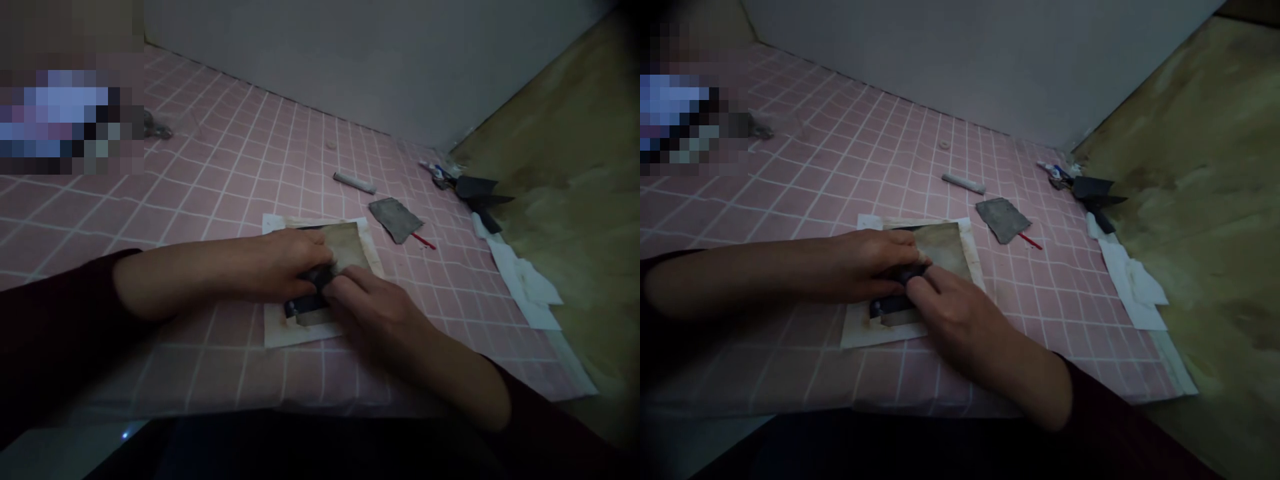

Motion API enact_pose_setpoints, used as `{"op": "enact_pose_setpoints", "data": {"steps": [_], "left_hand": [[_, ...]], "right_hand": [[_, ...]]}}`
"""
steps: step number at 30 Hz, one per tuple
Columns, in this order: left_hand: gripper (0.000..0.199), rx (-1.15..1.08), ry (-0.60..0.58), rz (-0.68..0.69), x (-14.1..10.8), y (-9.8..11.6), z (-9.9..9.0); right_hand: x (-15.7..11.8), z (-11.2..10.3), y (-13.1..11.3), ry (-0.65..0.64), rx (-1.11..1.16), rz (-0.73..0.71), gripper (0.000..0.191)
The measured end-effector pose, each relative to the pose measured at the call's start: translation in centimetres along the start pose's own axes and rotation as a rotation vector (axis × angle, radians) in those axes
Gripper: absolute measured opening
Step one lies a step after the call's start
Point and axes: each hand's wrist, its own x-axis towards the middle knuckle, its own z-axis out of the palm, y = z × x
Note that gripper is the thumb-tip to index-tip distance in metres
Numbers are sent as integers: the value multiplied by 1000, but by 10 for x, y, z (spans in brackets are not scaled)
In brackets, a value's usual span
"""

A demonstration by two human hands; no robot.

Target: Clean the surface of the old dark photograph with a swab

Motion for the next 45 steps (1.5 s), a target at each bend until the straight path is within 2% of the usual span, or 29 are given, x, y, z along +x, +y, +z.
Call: {"op": "enact_pose_setpoints", "data": {"steps": [2, 7, 13, 17, 19, 24, 30, 34, 36, 41, 43, 45], "left_hand": [[6, -3, 6, 9, 0, -1, 1], [10, -5, -28, 9, -1, -1, 0], [7, -18, -2, 26, -1, -1, 0], [8, -7, -19, 15, -1, 0, -2], [7, 0, -35, -4, -1, 1, -4], [6, 3, -21, -14, -1, 2, -4], [13, 7, -29, -15, -1, 2, -2], [9, -2, -3, 3, -1, 1, -1], [8, -13, 8, 9, -1, 0, -1], [9, -6, -27, -14, -1, 2, -3], [7, 0, -27, -15, 0, 2, -3], [5, 2, -7, 0, 0, 2, -3]], "right_hand": [[2, 1, 0, 4, 22, -24, 13], [-8, -6, 8, -31, -16, 137, 12], [-5, -3, -3, -29, 20, -26, 18], [-18, -6, 7, -54, -22, 117, 14], [-19, -6, 8, -51, -36, 140, 14], [-6, -1, -1, -23, 44, -13, 11], [-9, -6, 7, -25, -44, 119, 12], [0, -1, 0, -1, 4, -7, 14], [0, -1, 1, 4, 29, -24, 14], [-12, -9, 11, -37, -3, 155, 12], [-8, -7, 8, -33, 16, 121, 11], [-1, -4, 3, -19, 43, 26, 12]]}}
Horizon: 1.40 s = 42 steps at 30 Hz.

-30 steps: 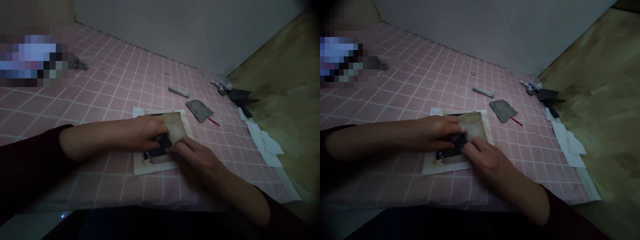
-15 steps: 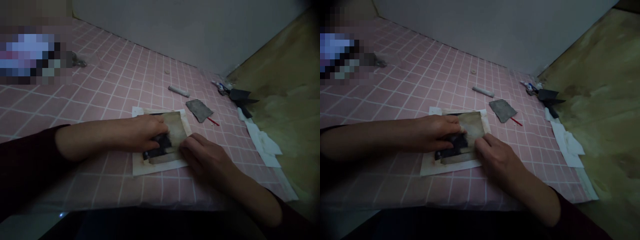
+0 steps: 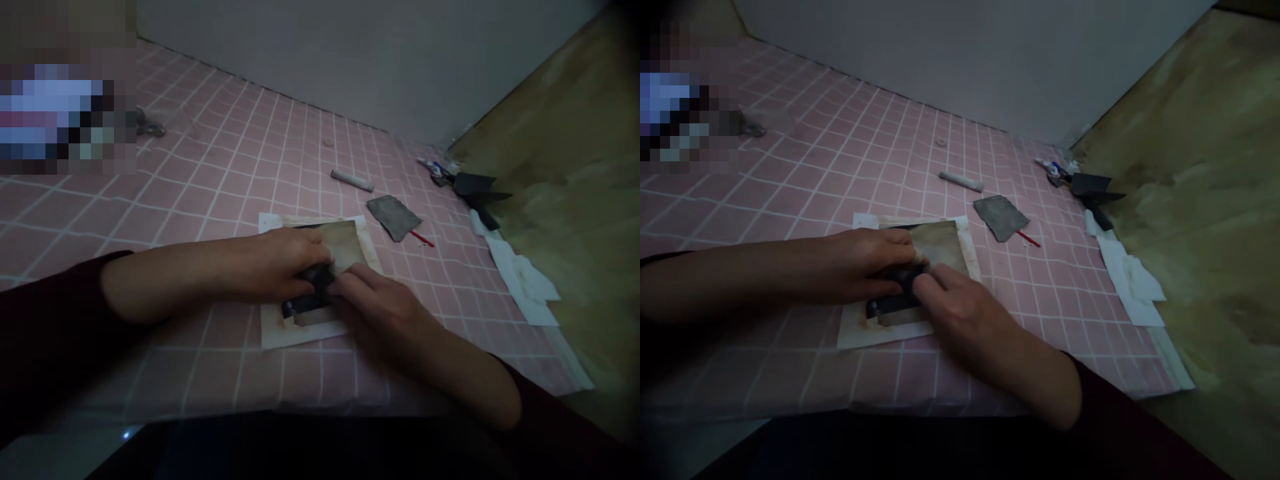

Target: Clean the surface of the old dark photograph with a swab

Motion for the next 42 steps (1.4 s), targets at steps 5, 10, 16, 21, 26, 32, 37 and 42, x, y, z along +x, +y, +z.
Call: {"op": "enact_pose_setpoints", "data": {"steps": [5, 10, 16, 21, 26, 32, 37, 42], "left_hand": [[9, 8, 2, -2, -1, -1, 1], [9, -5, -10, -10, -1, 0, 0], [11, -3, 5, -11, -2, -1, 1], [8, 11, -18, -33, -1, 0, 0], [9, 6, 12, -16, -1, 0, 2], [8, -3, -10, -30, -1, 1, 0], [11, -15, 22, -12, -2, -1, 3], [12, -4, -7, -16, -2, -1, 2]], "right_hand": [[-2, -2, 3, -28, -21, 31, 13], [-5, -1, 0, -19, -16, 78, 11], [-9, 2, -2, -4, -20, 6, 11], [-12, -2, 1, -22, -126, 60, 11], [-1, 1, -2, -1, -29, -61, 15], [-8, -2, 5, -25, -33, 107, 13], [1, 3, -5, -5, 33, -13, 10], [-7, -5, 2, 7, -36, 131, 12]]}}
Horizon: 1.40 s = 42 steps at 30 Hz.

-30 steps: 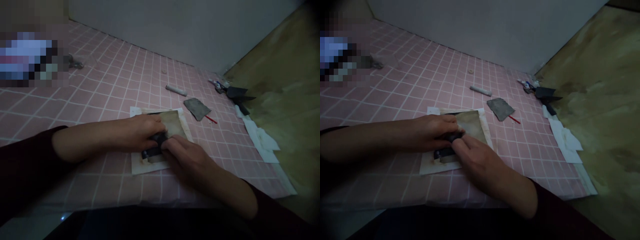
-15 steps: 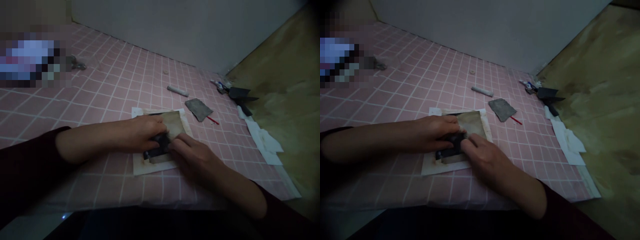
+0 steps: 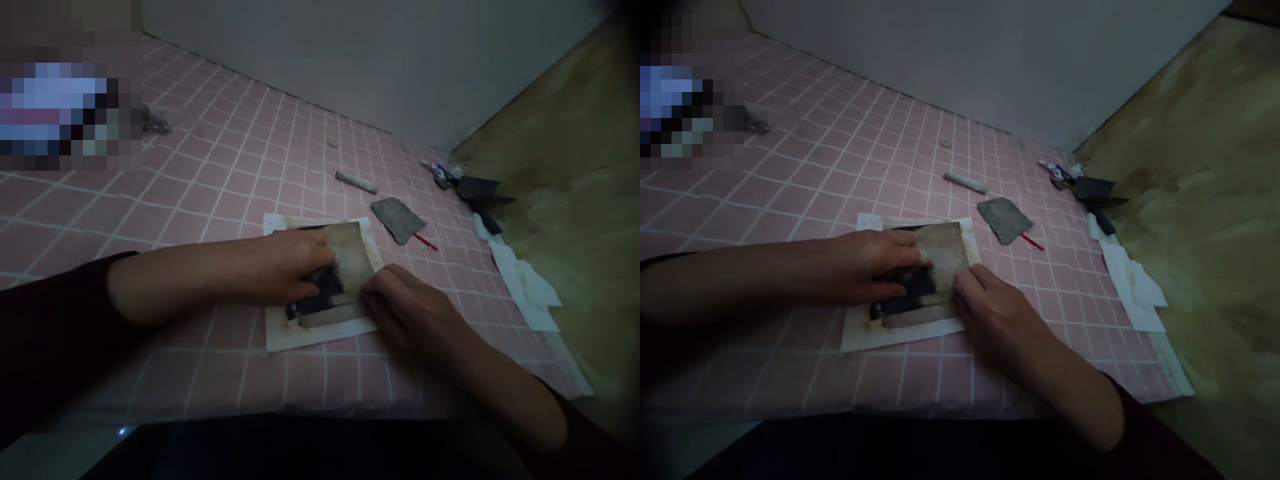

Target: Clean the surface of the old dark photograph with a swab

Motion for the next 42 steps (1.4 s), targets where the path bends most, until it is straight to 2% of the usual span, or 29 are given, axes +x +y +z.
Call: {"op": "enact_pose_setpoints", "data": {"steps": [6, 11, 16, 23, 28, 34, 39, 42], "left_hand": [[9, 9, 28, 5, 0, 0, 1], [10, 3, -7, -12, 0, 2, -2], [8, 8, 10, -17, 0, 2, -1], [9, -2, -5, -10, 1, 1, 0], [6, 16, 33, 8, 1, 0, 0], [12, 8, -8, -12, 0, 1, -1], [10, 7, 29, 5, 0, 1, 0], [11, -5, 13, -1, 0, 1, -1]], "right_hand": [[7, 6, -9, -2, 50, -172, 15], [-4, -1, 2, -36, 8, -14, 11], [-2, 3, -5, -53, 42, -126, 13], [-9, 1, 5, -51, 3, -15, 11], [2, 8, -9, -53, 98, -155, 12], [-1, -2, 2, -39, 22, 18, 10], [7, 4, -6, -34, 71, -134, 11], [3, 2, -1, -44, 53, -61, 11]]}}
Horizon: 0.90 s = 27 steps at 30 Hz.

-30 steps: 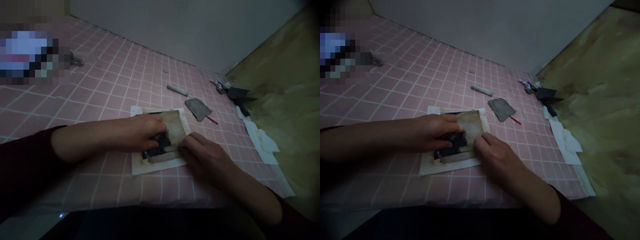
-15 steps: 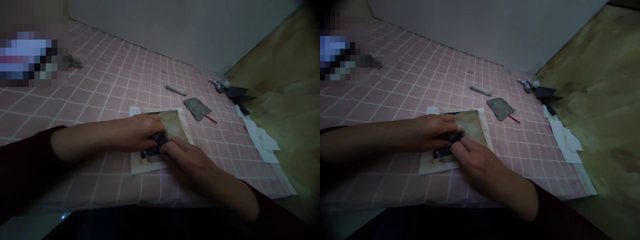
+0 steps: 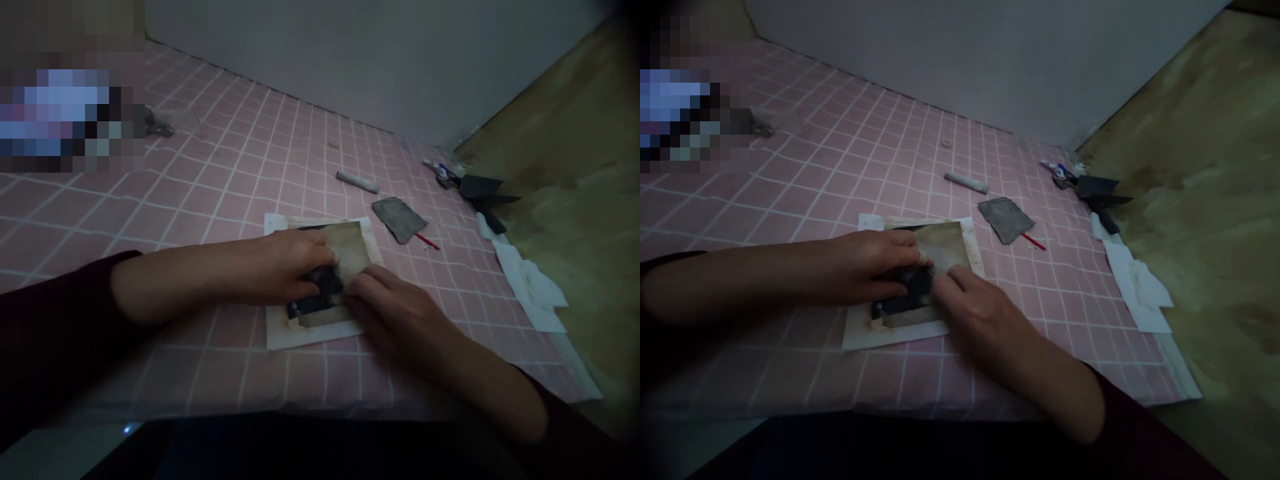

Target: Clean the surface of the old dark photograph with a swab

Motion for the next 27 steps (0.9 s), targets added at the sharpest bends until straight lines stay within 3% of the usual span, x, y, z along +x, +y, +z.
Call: {"op": "enact_pose_setpoints", "data": {"steps": [3, 9, 14, 20, 24, 27], "left_hand": [[12, 9, -26, -32, 0, 1, -1], [9, -2, 14, 10, -1, -1, 0], [13, 17, -21, -14, -1, 0, 0], [10, 14, 12, 3, -1, 0, 0], [10, 5, -10, -10, 0, -1, 0], [10, 12, -17, -21, 0, 0, 0]], "right_hand": [[-3, -4, 4, -13, -51, 79, 11], [9, 3, -6, 19, 36, -79, 11], [4, -2, 0, 23, 0, 43, 10], [7, 2, -3, 23, 25, -92, 11], [0, -3, 4, 3, 5, 50, 12], [2, -1, 1, 11, -4, 28, 11]]}}
